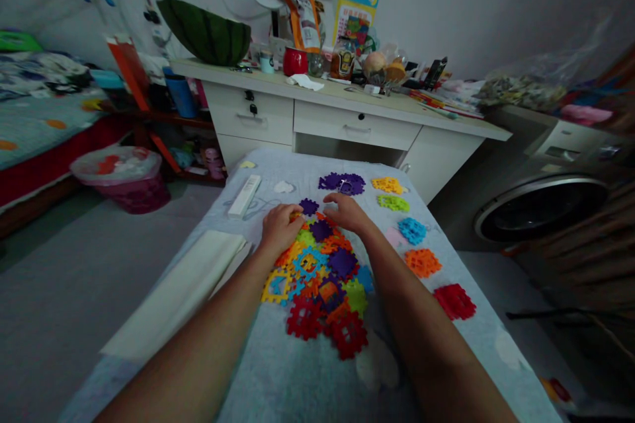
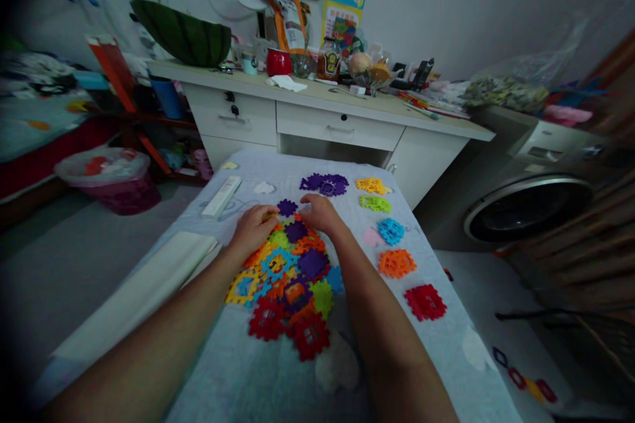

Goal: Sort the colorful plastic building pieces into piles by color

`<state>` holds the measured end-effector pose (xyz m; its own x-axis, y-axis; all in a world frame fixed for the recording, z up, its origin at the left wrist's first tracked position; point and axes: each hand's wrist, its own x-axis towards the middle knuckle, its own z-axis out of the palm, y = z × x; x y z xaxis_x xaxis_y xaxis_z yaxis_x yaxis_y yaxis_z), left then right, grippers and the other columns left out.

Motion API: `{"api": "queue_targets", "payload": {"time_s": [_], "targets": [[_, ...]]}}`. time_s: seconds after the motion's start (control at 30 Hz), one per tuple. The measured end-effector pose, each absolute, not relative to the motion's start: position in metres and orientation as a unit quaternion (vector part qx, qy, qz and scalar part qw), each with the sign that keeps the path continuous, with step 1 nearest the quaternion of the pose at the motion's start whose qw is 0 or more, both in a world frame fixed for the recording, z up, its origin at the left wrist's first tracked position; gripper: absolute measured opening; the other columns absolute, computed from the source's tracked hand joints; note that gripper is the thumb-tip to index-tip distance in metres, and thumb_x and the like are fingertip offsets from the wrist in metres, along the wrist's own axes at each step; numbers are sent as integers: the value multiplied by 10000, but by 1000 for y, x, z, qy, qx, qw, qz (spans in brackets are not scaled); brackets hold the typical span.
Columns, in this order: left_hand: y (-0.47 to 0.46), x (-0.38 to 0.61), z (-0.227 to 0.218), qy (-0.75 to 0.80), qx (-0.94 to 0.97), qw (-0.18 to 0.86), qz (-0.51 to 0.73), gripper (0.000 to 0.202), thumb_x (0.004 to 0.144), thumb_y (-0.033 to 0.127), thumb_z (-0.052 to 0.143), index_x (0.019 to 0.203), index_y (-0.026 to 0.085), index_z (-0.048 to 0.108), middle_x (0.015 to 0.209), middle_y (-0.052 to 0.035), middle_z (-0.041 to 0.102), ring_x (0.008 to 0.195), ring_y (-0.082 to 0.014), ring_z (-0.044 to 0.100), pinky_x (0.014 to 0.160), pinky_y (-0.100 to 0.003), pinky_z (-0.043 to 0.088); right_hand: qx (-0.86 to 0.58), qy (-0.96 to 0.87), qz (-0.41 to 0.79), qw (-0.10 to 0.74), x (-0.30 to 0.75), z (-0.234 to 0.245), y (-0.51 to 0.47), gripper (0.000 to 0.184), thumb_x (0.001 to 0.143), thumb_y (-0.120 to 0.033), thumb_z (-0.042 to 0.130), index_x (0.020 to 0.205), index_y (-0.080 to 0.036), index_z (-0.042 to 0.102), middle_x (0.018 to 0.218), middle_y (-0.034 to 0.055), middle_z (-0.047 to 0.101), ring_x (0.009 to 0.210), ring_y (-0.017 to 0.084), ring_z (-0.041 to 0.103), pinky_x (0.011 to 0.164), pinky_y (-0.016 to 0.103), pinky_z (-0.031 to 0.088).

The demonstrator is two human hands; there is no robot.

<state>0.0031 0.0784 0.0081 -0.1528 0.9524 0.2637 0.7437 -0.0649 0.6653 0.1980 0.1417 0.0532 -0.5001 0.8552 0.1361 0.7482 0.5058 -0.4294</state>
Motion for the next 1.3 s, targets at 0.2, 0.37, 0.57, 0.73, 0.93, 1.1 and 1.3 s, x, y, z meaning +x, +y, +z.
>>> {"api": "queue_targets", "payload": {"time_s": [0.2,0.37,0.57,0.73,0.93,1.1,1.3], "targets": [[79,2,8,666,643,134,355,285,823,332,552,1043,245,710,1083,-56,701,1075,-245,617,984,-397,444,-491,-850,141,127,159,42,142,409,820,-312,678,1207,-185,635,1250,112,649,1171,253,573,1006,382,426],[78,2,10,666,642,138,354,263,816,324,552,1000,240,720,1066,-57,703,1071,-253,617,984,-403,441,-505,-846,122,116,158,32,144,300,815,-317,681,1101,-224,681,1214,88,652,1121,252,570,968,383,426],[77,3,10,667,640,144,355,253,817,327,551,987,245,720,1072,-43,703,1080,-239,607,986,-380,435,-490,-848,137,148,163,35,148,198,805,-209,623,986,-194,702,1052,70,689,982,203,597,871,293,430],[79,3,7,664,640,138,361,246,818,330,550,974,245,719,1050,-39,708,1062,-231,613,971,-371,438,-515,-799,180,251,191,37,168,162,837,-151,520,895,-164,671,896,40,684,840,163,581,783,259,422],[79,3,7,666,636,144,362,248,815,325,546,971,241,720,1051,-42,704,1061,-236,613,977,-386,435,-552,-729,170,367,225,27,187,179,825,-184,480,785,-165,653,786,45,648,821,183,577,815,298,433],[78,3,9,665,637,147,361,265,815,326,543,981,224,722,1058,-53,702,1063,-243,611,984,-394,430,-586,-636,241,440,228,17,189,180,827,-296,480,779,-187,614,680,-5,584,663,155,574,634,253,443],[77,4,12,670,636,150,352,263,815,327,542,982,235,722,1058,-47,702,1072,-242,611,989,-392,425,-579,-526,378,495,218,11,191,149,821,-326,525,827,-186,577,673,-23,580,596,127,628,518,200,463]]}}
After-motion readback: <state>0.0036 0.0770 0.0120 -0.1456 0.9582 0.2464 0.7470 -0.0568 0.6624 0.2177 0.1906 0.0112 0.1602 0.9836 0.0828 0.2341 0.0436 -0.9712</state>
